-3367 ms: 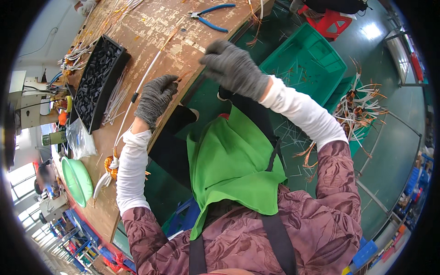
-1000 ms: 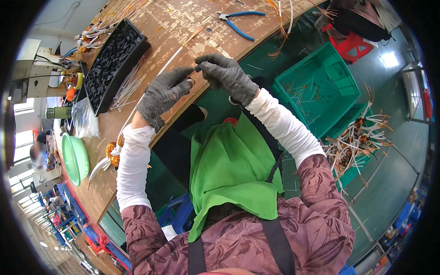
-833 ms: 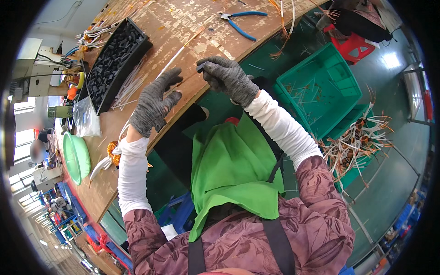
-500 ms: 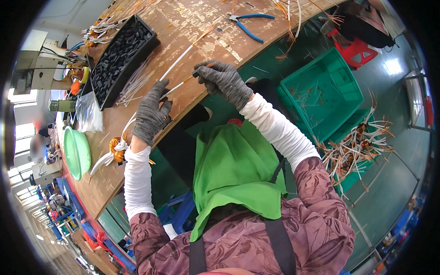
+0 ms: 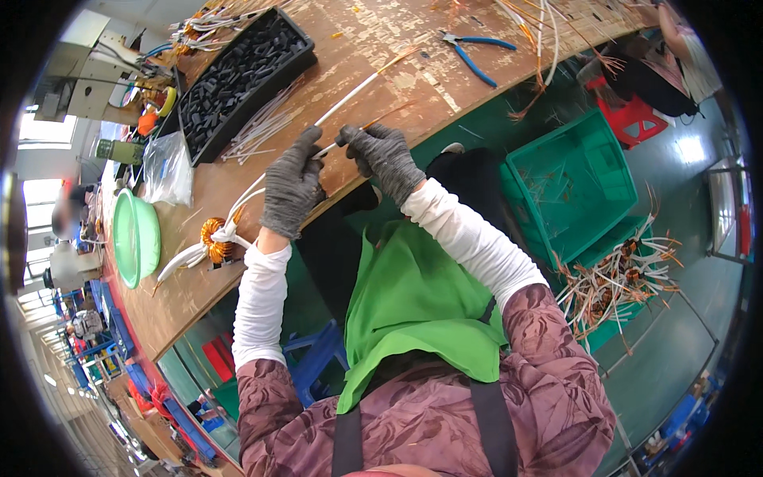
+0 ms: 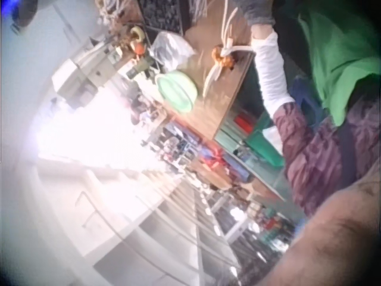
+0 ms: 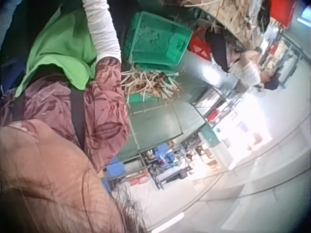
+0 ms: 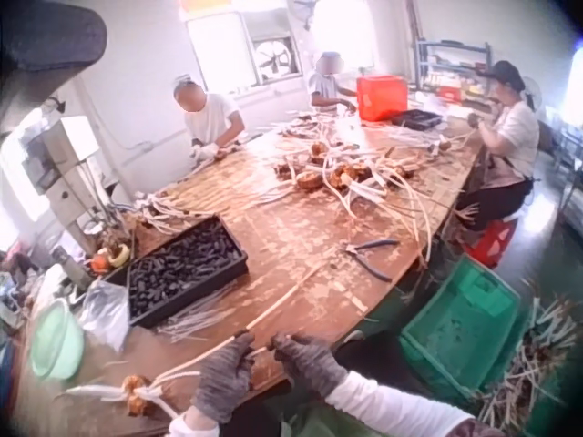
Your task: The person assembles wire harnesses and electronic components by hand at a workstation, securing them with fasteners and plastic sleeves. Pliers and wire cutters are used to manipulate the components.
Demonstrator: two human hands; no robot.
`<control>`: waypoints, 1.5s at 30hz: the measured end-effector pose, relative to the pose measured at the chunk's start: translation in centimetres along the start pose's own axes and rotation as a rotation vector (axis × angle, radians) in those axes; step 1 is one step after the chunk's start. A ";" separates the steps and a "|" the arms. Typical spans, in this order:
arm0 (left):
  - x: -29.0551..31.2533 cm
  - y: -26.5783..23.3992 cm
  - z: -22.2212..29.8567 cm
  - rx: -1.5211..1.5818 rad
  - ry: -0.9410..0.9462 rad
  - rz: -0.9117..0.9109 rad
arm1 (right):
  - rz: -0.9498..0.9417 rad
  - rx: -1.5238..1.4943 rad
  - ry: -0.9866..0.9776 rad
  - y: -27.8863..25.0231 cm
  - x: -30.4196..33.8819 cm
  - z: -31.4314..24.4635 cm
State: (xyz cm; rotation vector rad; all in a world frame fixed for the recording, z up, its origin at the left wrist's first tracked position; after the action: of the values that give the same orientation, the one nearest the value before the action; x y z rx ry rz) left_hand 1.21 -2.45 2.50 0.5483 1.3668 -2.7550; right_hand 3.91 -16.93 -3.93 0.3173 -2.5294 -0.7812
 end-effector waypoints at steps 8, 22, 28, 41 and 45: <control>2.3 -8.9 0.4 0.062 0.020 0.271 | -0.190 -0.179 0.180 4.9 -1.2 4.5; 0.3 -11.8 -14.1 -0.172 -0.286 -0.198 | -0.305 0.153 0.413 1.3 1.8 2.1; -3.8 -7.3 -14.3 -0.721 -0.108 -0.409 | -0.202 0.277 0.307 -1.5 4.1 1.0; -6.8 -5.0 -17.2 -0.941 0.072 -0.493 | -0.238 0.298 0.314 -1.5 3.9 2.9; -6.1 -7.6 -15.3 -0.727 0.050 -0.272 | -0.360 0.359 0.320 0.3 4.6 1.9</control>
State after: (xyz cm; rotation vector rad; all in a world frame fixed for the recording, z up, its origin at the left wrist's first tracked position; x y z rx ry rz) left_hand 10.26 13.22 1.73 0.4004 2.4162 -2.1456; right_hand -1.04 -17.41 -3.48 0.9570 -2.3199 -0.3518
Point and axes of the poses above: each hand's wrist, its own x-axis away from the middle knuckle, its own y-axis out of the palm, z = x × y, the point moved 4 cm from there along -x, towards the middle knuckle, and after that the axes turned 2 degrees about z, right-handed, at the moved point
